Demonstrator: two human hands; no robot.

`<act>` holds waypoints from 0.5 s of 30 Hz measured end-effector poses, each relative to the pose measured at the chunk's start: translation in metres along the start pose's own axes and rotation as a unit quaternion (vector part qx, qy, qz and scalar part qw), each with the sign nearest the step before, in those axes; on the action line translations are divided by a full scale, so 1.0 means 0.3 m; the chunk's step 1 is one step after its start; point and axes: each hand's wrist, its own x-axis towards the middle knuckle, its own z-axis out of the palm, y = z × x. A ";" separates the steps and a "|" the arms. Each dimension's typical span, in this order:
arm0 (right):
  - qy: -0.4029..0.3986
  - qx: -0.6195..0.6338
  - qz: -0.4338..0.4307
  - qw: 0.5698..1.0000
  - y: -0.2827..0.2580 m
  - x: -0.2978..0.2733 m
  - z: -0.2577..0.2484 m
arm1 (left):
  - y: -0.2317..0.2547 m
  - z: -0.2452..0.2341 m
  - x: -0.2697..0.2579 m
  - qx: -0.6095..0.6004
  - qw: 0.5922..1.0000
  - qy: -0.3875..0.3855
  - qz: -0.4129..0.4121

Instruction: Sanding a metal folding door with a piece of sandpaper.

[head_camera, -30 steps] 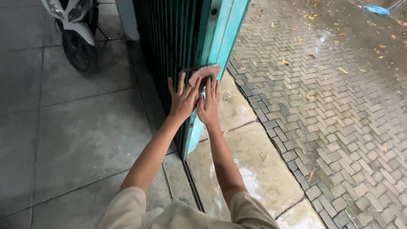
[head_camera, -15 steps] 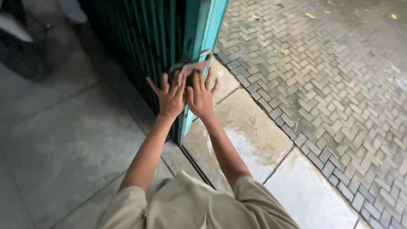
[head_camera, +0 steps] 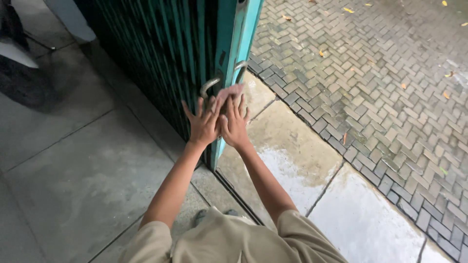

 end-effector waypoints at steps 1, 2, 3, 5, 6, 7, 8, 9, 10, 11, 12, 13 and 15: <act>0.003 -0.002 -0.001 1.000 -0.026 0.044 -0.048 | -0.004 -0.025 0.074 -0.001 1.000 0.003 0.001; 0.017 0.018 -0.013 1.000 -0.058 0.081 -0.094 | -0.008 -0.057 0.143 -0.011 1.000 0.002 -0.017; 0.032 0.039 -0.025 0.998 -0.088 0.116 -0.140 | -0.011 -0.088 0.211 -0.021 0.999 0.002 -0.035; 0.046 0.033 -0.029 0.998 -0.102 0.128 -0.168 | -0.004 -0.059 0.221 -0.001 0.999 0.024 -0.031; 0.062 0.029 -0.040 0.997 -0.108 0.149 -0.179 | -0.010 -0.037 0.235 0.023 0.998 0.052 -0.026; 0.065 0.029 -0.038 0.997 -0.088 0.125 -0.148 | -0.004 -0.032 0.198 0.021 0.998 0.052 -0.024; 0.037 0.016 -0.019 0.999 -0.068 0.096 -0.116 | 0.003 -0.031 0.156 0.032 0.998 0.042 -0.015; 0.008 0.003 0.001 1.000 -0.049 0.067 -0.084 | 0.010 -0.031 0.114 0.043 0.999 0.033 -0.007; 0.006 0.000 0.002 1.000 -0.014 0.024 -0.035 | 0.019 -0.030 0.065 0.041 0.999 0.033 -0.010; -0.004 -0.015 0.002 1.000 0.021 -0.020 0.014 | 0.028 -0.030 0.016 0.024 0.999 0.027 -0.017; -0.013 -0.031 -0.001 0.999 0.059 -0.056 0.065 | 0.032 -0.025 -0.030 0.008 0.999 0.023 -0.023; -0.014 -0.035 -0.002 0.999 0.072 -0.056 0.061 | 0.037 0.001 -0.047 0.007 0.999 0.025 -0.026; -0.029 -0.065 -0.015 0.997 0.089 -0.065 0.059 | 0.044 0.039 -0.089 -0.024 0.999 0.032 -0.014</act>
